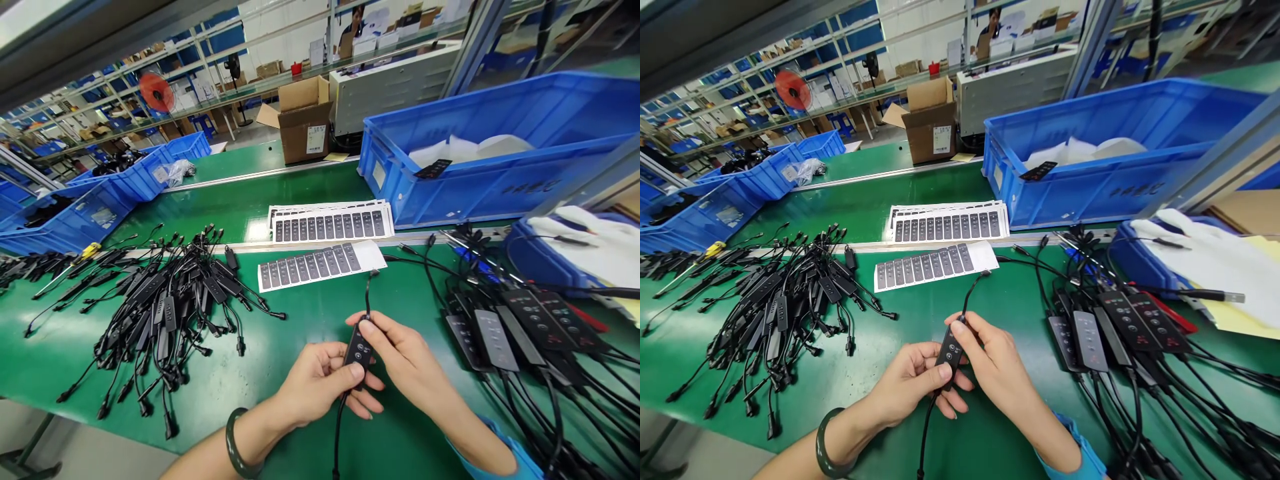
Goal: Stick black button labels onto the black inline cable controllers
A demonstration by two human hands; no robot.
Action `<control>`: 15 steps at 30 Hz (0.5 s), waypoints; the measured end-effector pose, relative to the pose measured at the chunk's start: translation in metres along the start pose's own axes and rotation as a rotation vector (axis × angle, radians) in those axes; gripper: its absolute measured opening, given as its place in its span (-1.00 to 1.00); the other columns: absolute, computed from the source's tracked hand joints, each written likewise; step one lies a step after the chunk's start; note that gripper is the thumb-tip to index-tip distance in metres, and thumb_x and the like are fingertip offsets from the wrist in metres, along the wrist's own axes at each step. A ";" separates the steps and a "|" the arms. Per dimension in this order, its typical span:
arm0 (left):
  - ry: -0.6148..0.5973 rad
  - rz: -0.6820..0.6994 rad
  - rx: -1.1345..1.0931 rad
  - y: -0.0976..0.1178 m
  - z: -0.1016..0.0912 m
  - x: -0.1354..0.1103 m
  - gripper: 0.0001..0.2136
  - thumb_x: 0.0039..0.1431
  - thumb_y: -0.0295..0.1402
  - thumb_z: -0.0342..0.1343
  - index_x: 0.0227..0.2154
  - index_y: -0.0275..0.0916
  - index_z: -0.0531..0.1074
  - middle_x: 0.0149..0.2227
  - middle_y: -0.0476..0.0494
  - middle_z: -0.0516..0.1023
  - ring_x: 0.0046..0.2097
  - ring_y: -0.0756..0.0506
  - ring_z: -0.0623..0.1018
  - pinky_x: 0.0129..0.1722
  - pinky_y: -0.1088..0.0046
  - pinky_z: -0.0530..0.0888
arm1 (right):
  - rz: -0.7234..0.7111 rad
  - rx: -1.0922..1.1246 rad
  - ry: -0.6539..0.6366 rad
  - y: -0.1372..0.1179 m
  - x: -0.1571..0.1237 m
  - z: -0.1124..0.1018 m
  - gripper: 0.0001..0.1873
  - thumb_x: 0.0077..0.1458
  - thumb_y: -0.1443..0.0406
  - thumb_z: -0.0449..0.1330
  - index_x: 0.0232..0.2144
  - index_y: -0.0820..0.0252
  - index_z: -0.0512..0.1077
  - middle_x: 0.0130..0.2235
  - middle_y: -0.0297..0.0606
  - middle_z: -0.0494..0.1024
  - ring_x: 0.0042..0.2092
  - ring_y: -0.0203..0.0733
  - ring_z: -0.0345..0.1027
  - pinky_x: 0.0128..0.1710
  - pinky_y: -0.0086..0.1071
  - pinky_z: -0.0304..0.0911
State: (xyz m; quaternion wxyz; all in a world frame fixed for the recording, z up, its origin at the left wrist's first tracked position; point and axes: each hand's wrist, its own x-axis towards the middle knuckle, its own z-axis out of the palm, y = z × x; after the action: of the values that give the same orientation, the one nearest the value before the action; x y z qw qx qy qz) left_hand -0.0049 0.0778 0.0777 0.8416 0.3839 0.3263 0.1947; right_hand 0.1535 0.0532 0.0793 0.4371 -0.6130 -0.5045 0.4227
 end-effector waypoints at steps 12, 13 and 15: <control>0.063 0.148 0.176 -0.008 -0.004 0.009 -0.53 0.09 0.05 0.16 -0.32 -0.36 0.43 -0.43 -0.17 0.55 -0.46 -0.03 0.57 -0.43 0.47 0.51 | -0.199 -0.140 0.067 0.002 -0.004 0.011 -0.50 0.18 0.17 0.06 0.11 0.29 0.35 -0.43 -0.31 0.51 -0.44 -0.20 0.42 -0.44 -0.37 0.35; 0.044 0.163 0.221 -0.005 -0.005 0.009 -0.52 0.12 0.05 0.13 -0.28 -0.38 0.45 -0.40 -0.20 0.57 -0.41 -0.06 0.59 -0.38 0.45 0.52 | -0.220 -0.146 0.083 -0.001 -0.003 0.009 -0.50 0.19 0.17 0.05 0.13 0.27 0.33 -0.39 -0.28 0.54 -0.40 -0.19 0.44 -0.39 -0.36 0.37; 0.012 0.235 0.394 0.005 -0.013 0.009 -0.49 0.18 0.04 0.07 -0.12 -0.37 0.47 -0.27 -0.28 0.60 -0.26 -0.13 0.61 -0.24 0.36 0.52 | -0.264 -0.181 0.166 -0.012 0.001 -0.004 -0.47 0.22 0.16 0.02 0.17 0.26 0.29 -0.23 -0.19 0.58 -0.24 -0.14 0.48 -0.22 -0.32 0.38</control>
State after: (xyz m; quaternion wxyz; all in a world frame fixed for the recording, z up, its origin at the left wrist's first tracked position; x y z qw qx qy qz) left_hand -0.0075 0.0930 0.0721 0.7200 0.5751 0.3158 0.2262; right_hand 0.1546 0.0549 0.0916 0.4720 -0.6111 -0.5788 0.2622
